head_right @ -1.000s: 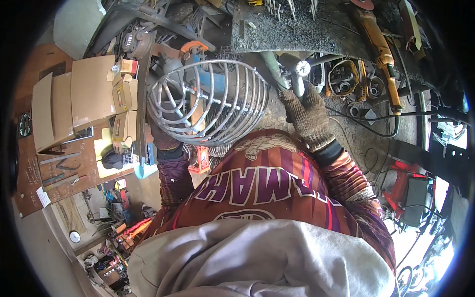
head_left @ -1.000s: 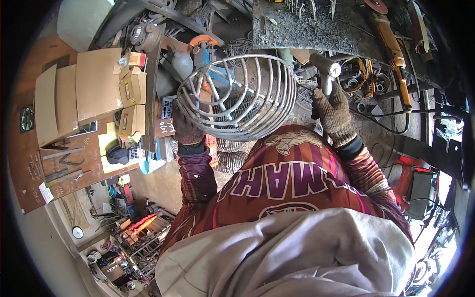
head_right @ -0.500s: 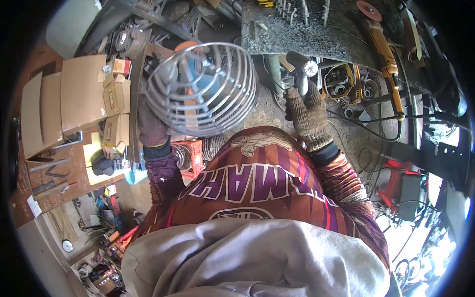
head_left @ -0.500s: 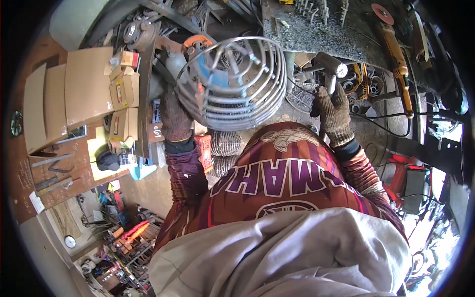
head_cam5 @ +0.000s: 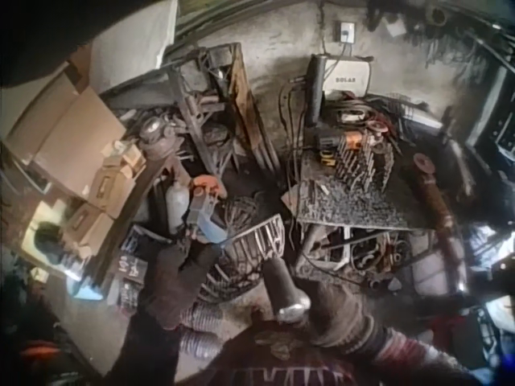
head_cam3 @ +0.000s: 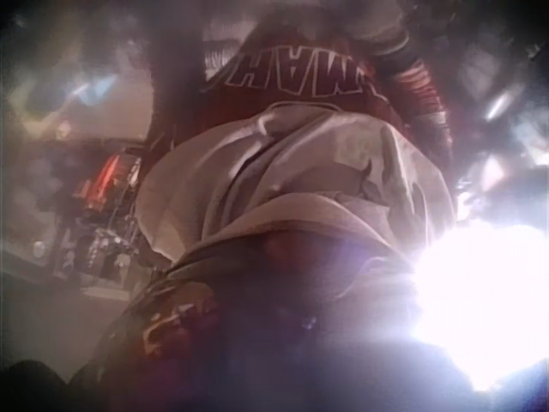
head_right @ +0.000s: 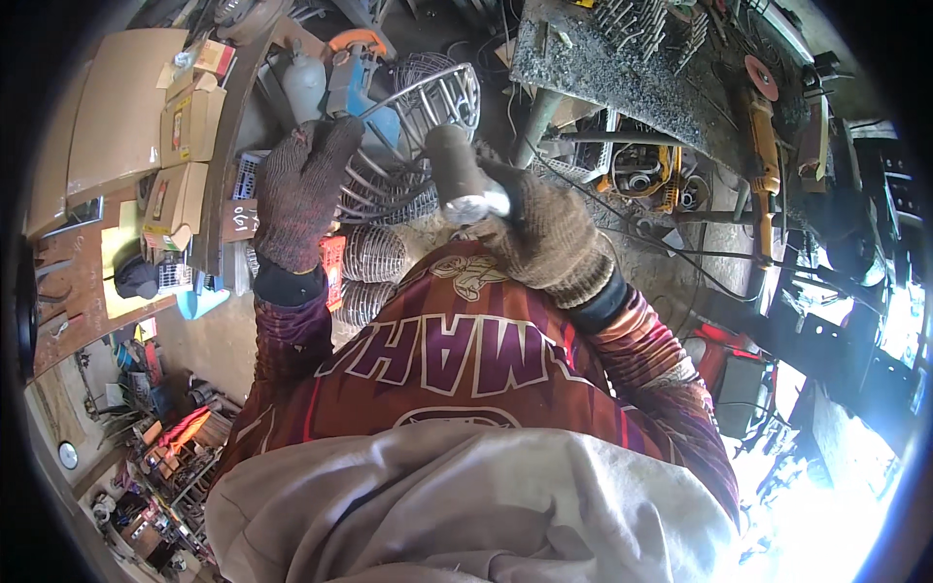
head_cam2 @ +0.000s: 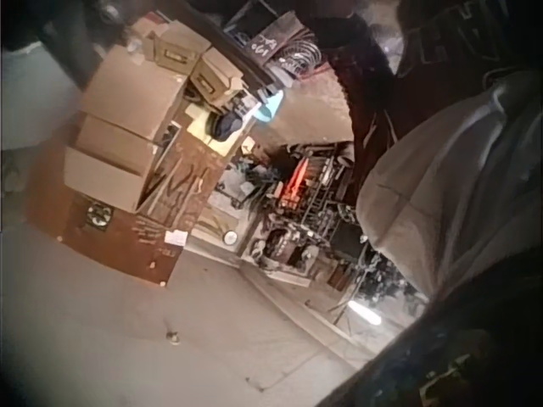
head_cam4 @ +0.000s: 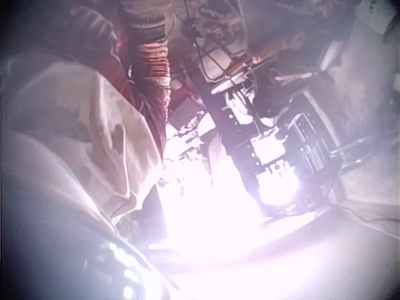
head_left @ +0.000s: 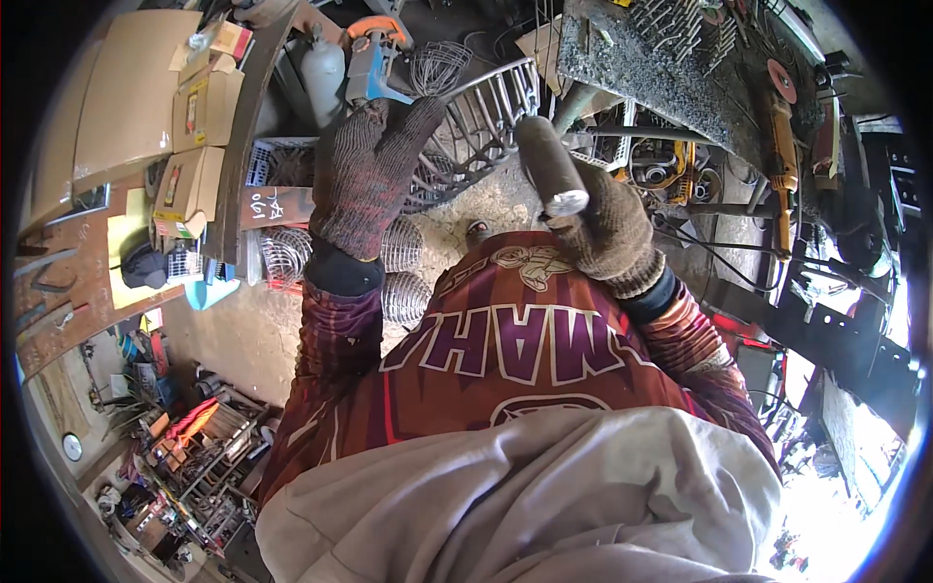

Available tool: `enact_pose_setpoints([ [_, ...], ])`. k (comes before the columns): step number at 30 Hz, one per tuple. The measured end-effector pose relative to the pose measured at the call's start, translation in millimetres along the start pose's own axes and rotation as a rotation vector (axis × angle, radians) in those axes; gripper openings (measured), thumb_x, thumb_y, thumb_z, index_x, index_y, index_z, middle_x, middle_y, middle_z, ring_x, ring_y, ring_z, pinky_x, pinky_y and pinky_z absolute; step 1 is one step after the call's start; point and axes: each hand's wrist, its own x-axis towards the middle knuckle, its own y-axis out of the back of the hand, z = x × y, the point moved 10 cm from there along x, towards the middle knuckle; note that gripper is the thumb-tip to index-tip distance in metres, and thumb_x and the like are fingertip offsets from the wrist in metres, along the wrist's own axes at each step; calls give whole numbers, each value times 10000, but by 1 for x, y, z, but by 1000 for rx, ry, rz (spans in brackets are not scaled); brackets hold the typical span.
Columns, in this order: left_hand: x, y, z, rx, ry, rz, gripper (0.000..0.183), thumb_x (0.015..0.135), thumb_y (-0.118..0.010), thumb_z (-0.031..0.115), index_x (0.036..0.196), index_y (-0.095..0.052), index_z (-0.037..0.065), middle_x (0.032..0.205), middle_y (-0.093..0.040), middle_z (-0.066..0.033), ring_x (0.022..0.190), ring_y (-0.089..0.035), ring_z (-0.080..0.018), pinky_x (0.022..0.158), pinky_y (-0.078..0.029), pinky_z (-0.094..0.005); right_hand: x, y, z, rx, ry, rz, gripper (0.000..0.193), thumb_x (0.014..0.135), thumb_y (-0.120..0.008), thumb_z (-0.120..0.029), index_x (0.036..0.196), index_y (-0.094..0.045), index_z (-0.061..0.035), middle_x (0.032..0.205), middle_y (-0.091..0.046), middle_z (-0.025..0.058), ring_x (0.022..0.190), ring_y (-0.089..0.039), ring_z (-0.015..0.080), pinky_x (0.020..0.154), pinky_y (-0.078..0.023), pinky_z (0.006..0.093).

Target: The person holds a metal cage structure with gloved hands and uses a hammer to strike the wires, adjusting their shape. The person rotates the cage to work on different sections.

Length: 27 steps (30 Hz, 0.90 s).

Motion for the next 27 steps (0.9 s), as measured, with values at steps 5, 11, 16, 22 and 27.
enact_pose_setpoints([
  [5,-12,-12,-23,-344,76,-68,296,877,-684,208,1110,-660,27,972,-700,-100,866,-665,-172,719,-507,-307,4,-17,1,-88,10,-31,639,778,-703,-245,1352,-455,-113,895,-655,183,722,-656,372,624,-531,446],
  [11,-9,-16,5,48,120,-199,188,908,-654,195,987,-662,25,912,-687,-89,818,-648,-135,717,-501,-279,3,-21,4,-86,-44,-30,612,793,-694,-230,1346,-462,-108,891,-650,198,722,-654,383,609,-533,445],
  [16,-6,-14,16,148,-191,-24,272,875,-662,312,962,-669,55,847,-676,-117,776,-663,-242,699,-499,-338,1,-1,-14,-120,21,52,606,809,-690,-255,1335,-458,-65,882,-654,193,763,-653,389,645,-534,438],
  [22,1,-27,30,342,-346,-22,228,890,-636,277,954,-674,62,878,-677,-111,787,-664,-273,696,-513,-346,2,24,-42,-138,87,18,483,827,-663,-364,1138,-561,-8,780,-615,180,677,-609,374,644,-509,418],
  [27,12,-29,25,85,27,-97,246,908,-630,290,928,-686,51,827,-694,-102,761,-680,-246,675,-513,-326,17,4,9,-135,-152,44,504,834,-665,-326,1207,-535,-14,857,-651,215,815,-654,407,683,-501,469],
])
